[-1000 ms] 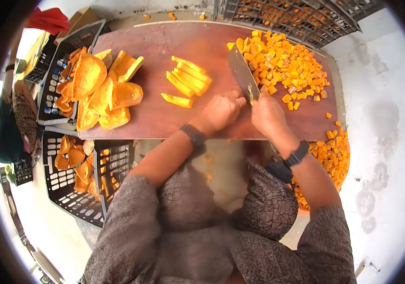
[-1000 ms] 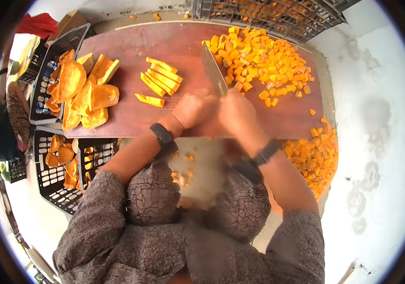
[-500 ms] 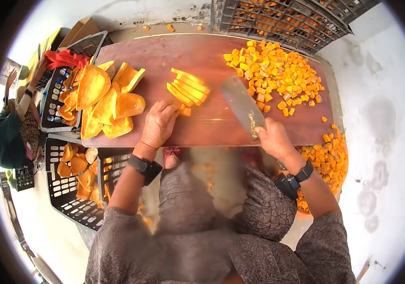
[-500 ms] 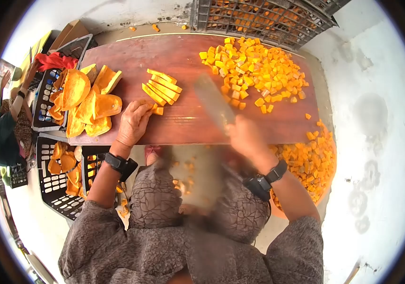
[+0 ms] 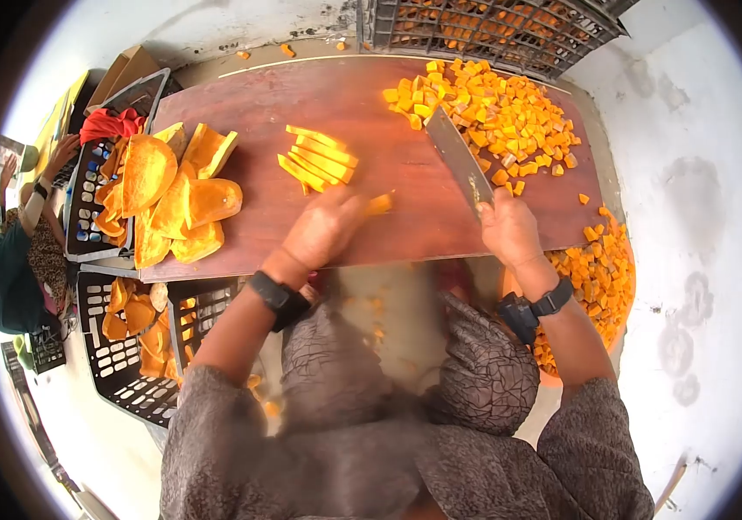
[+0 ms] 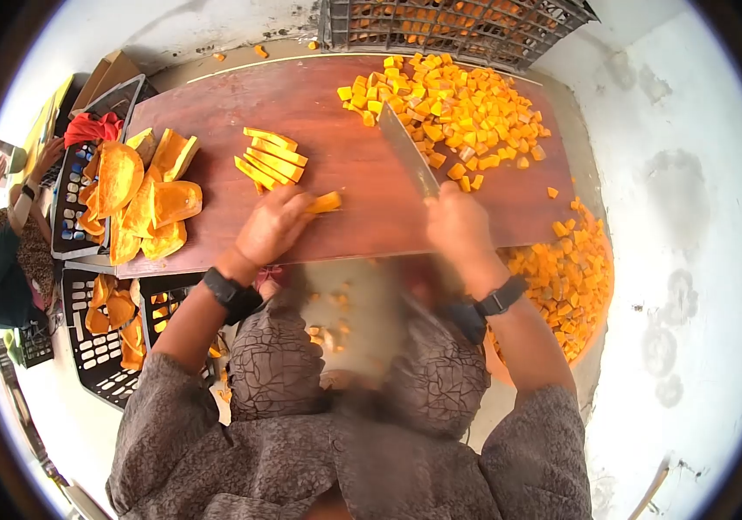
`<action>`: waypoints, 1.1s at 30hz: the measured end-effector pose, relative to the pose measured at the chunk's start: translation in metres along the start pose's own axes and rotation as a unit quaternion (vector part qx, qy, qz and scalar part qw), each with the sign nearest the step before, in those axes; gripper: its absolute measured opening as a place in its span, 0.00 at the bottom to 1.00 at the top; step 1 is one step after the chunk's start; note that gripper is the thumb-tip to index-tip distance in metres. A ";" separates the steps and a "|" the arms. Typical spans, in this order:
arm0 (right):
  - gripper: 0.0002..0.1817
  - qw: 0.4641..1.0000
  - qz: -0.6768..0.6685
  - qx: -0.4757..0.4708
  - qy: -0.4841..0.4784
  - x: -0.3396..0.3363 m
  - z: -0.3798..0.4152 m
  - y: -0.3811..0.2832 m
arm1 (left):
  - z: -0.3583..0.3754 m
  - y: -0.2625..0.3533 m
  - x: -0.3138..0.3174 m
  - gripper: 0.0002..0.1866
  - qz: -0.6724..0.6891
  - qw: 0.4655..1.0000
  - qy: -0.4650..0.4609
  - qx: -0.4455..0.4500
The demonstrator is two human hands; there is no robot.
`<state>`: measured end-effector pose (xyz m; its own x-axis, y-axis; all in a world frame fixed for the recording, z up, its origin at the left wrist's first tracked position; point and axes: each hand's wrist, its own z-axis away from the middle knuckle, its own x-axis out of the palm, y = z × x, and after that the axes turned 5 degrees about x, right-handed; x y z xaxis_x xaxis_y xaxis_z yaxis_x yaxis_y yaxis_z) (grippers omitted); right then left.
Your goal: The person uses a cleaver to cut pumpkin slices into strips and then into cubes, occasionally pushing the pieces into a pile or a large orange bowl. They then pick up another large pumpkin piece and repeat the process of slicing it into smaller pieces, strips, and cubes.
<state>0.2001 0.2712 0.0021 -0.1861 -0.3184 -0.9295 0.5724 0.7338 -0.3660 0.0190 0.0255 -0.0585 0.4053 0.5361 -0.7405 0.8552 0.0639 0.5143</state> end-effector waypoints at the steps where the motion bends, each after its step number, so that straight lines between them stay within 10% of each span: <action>1: 0.12 1.000 -0.002 -0.007 0.000 -0.001 0.002 -0.004 | -0.014 0.007 0.009 0.13 -0.007 1.000 -0.016 0.012; 33: 0.10 0.998 -0.013 0.000 -0.059 -0.020 0.006 -0.035 | -0.052 0.019 0.070 0.07 0.039 0.999 -0.022 -0.006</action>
<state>0.1883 0.2477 0.0335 -0.1059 -0.4062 -0.9076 0.5681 0.7245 -0.3905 0.0467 0.1081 -0.0784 0.4839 0.5028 -0.7162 0.8170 0.0338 0.5757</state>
